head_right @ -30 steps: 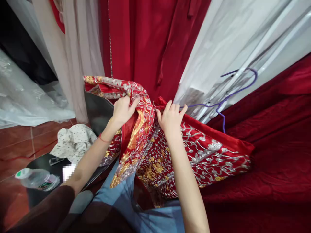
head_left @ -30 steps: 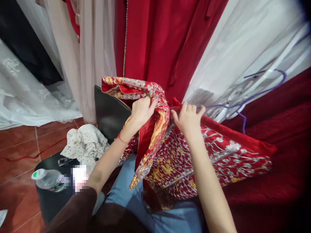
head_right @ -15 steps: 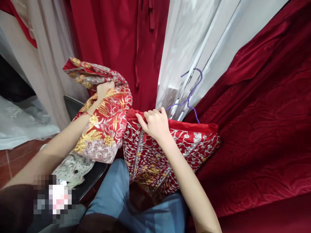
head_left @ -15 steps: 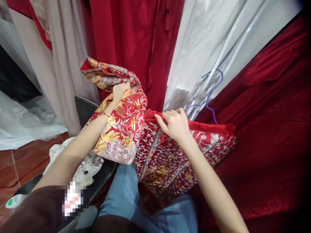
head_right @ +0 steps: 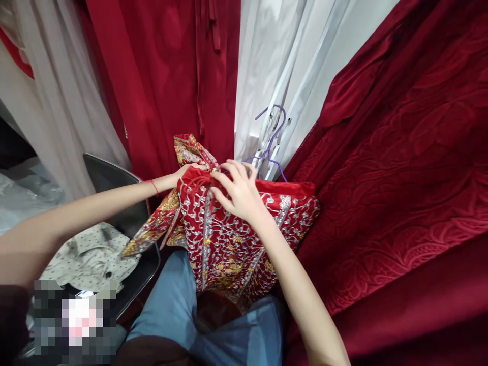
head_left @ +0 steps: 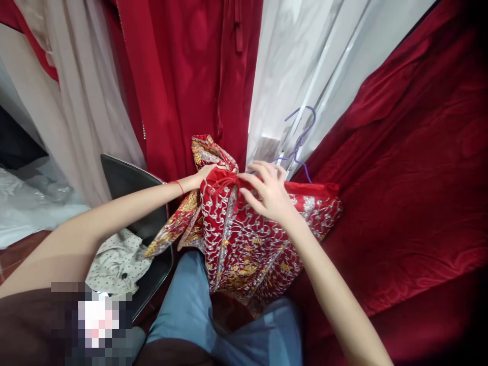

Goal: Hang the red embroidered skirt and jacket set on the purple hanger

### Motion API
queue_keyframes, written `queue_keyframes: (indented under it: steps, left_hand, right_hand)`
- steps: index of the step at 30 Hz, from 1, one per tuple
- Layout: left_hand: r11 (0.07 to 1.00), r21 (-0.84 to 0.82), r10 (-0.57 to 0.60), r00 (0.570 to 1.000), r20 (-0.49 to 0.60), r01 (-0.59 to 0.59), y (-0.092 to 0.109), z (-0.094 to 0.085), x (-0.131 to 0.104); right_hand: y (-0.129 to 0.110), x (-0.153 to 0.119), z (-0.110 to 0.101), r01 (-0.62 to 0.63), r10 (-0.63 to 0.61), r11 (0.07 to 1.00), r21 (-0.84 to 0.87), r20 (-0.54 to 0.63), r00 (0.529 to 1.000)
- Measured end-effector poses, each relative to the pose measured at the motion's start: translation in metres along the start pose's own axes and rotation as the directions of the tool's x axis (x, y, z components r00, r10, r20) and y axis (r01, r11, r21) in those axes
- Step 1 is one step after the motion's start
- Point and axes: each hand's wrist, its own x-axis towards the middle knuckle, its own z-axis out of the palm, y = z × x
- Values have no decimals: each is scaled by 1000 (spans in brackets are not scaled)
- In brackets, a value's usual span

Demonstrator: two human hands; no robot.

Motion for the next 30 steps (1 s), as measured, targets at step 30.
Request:
queue_keyframes:
  steps: [30]
  left_hand:
    - [963, -11, 262, 930, 257, -268, 131, 28, 66]
  right_hand:
    - [137, -2, -6, -845, 246, 120, 522, 809, 534]
